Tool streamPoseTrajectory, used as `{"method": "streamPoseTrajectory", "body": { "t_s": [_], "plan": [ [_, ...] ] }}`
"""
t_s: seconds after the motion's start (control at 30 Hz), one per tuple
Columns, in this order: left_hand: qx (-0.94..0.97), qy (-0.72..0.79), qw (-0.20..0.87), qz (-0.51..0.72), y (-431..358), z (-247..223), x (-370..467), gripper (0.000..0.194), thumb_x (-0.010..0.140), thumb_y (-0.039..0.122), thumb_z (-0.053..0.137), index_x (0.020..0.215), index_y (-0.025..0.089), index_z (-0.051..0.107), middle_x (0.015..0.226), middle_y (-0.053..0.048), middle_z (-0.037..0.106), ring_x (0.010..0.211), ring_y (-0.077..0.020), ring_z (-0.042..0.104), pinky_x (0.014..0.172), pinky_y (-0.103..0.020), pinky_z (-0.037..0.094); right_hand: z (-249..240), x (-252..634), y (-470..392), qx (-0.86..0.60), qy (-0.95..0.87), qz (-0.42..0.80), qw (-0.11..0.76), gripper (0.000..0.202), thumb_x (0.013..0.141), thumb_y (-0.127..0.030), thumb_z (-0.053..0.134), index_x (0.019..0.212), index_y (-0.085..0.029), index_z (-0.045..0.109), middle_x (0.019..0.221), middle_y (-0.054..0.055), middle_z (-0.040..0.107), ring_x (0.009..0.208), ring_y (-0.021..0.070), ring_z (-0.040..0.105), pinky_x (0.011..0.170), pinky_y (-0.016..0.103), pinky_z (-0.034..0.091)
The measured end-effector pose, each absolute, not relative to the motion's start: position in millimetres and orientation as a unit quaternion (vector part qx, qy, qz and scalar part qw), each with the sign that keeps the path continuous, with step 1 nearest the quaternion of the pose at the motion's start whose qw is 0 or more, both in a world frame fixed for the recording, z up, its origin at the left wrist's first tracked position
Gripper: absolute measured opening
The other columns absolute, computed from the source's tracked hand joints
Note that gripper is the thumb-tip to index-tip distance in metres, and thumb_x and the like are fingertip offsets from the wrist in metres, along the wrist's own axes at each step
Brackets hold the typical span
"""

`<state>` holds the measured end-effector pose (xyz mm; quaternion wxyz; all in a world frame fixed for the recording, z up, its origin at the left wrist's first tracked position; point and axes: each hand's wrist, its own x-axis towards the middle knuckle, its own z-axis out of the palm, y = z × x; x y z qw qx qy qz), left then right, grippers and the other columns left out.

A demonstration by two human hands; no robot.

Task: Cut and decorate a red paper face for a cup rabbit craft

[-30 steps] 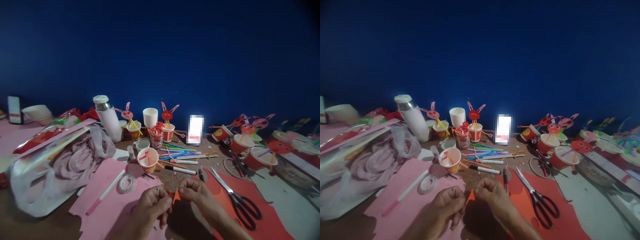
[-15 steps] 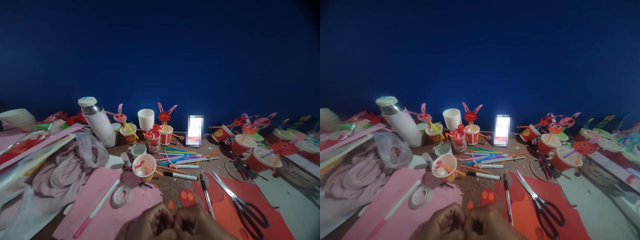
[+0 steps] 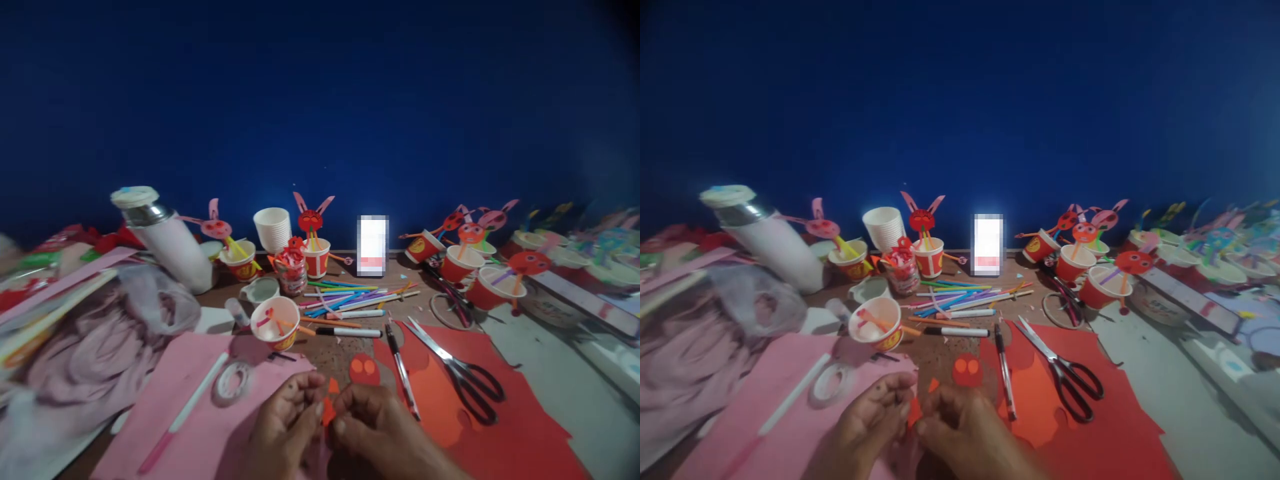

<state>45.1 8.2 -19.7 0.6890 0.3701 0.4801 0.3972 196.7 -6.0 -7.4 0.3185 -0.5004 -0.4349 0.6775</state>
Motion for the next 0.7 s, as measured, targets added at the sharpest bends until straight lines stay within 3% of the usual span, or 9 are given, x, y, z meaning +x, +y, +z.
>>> {"method": "streamPoseTrajectory", "body": {
  "t_s": [0.07, 0.2, 0.33, 0.5, 0.6, 0.7],
  "plan": [
    [0.367, 0.496, 0.683, 0.392, 7, -16, 48, 0.036, 0.066, 0.038, 0.068, 0.093, 0.018, 0.054, 0.081, -0.001, 0.059, 0.06, -0.0094, 0.051, 0.056, -0.021, 0.039, -13, 193, -6, -0.487, -0.411, 0.693, 0.337, 0.018, 0.07, -0.032, 0.062, 0.069, -0.017, 0.051, 0.056, -0.005, 0.057, 0.046, 0.0118, 0.061, 0.045, 0.02, 0.043],
    [0.376, 0.488, 0.696, 0.369, 9, -13, 49, 0.028, 0.065, 0.036, 0.066, 0.078, 0.016, 0.052, 0.062, 0.004, 0.053, 0.053, -0.0084, 0.047, 0.053, -0.021, 0.037, -19, 190, -5, -0.49, -0.404, 0.688, 0.351, 0.024, 0.07, -0.036, 0.065, 0.066, -0.016, 0.053, 0.056, -0.005, 0.056, 0.043, 0.011, 0.06, 0.044, 0.022, 0.045],
    [0.373, 0.497, 0.702, 0.348, 9, -13, 47, 0.028, 0.064, 0.033, 0.066, 0.081, 0.017, 0.052, 0.058, 0.006, 0.051, 0.047, -0.0057, 0.041, 0.046, -0.019, 0.029, -20, 191, -2, -0.494, -0.4, 0.682, 0.363, 0.028, 0.072, -0.042, 0.06, 0.066, -0.018, 0.046, 0.056, -0.003, 0.057, 0.041, 0.0119, 0.057, 0.04, 0.022, 0.042],
    [0.39, 0.499, 0.704, 0.322, 10, -16, 45, 0.028, 0.064, 0.032, 0.067, 0.084, 0.016, 0.056, 0.057, 0.006, 0.051, 0.048, -0.0059, 0.041, 0.045, -0.018, 0.025, -17, 194, 4, -0.535, -0.479, 0.596, 0.36, 0.016, 0.073, -0.025, 0.053, 0.061, -0.017, 0.047, 0.056, -0.005, 0.048, 0.051, 0.0085, 0.046, 0.048, 0.02, 0.034],
    [0.404, 0.495, 0.704, 0.311, 11, -19, 46, 0.031, 0.063, 0.042, 0.07, 0.069, 0.017, 0.053, 0.051, 0.007, 0.049, 0.044, -0.005, 0.036, 0.045, -0.019, 0.025, -14, 191, 3, -0.56, -0.494, 0.57, 0.342, 0.009, 0.071, -0.018, 0.053, 0.061, -0.016, 0.052, 0.056, -0.003, 0.053, 0.053, 0.0095, 0.048, 0.049, 0.02, 0.033],
    [0.405, 0.49, 0.701, 0.322, 13, -23, 48, 0.04, 0.06, 0.051, 0.073, 0.062, 0.017, 0.051, 0.044, 0.008, 0.045, 0.041, -0.0044, 0.033, 0.044, -0.018, 0.025, -9, 196, 2, -0.575, -0.51, 0.557, 0.315, 0.012, 0.073, -0.021, 0.052, 0.066, -0.014, 0.059, 0.059, -0.001, 0.06, 0.056, 0.0121, 0.055, 0.051, 0.021, 0.037]
  ]
}}
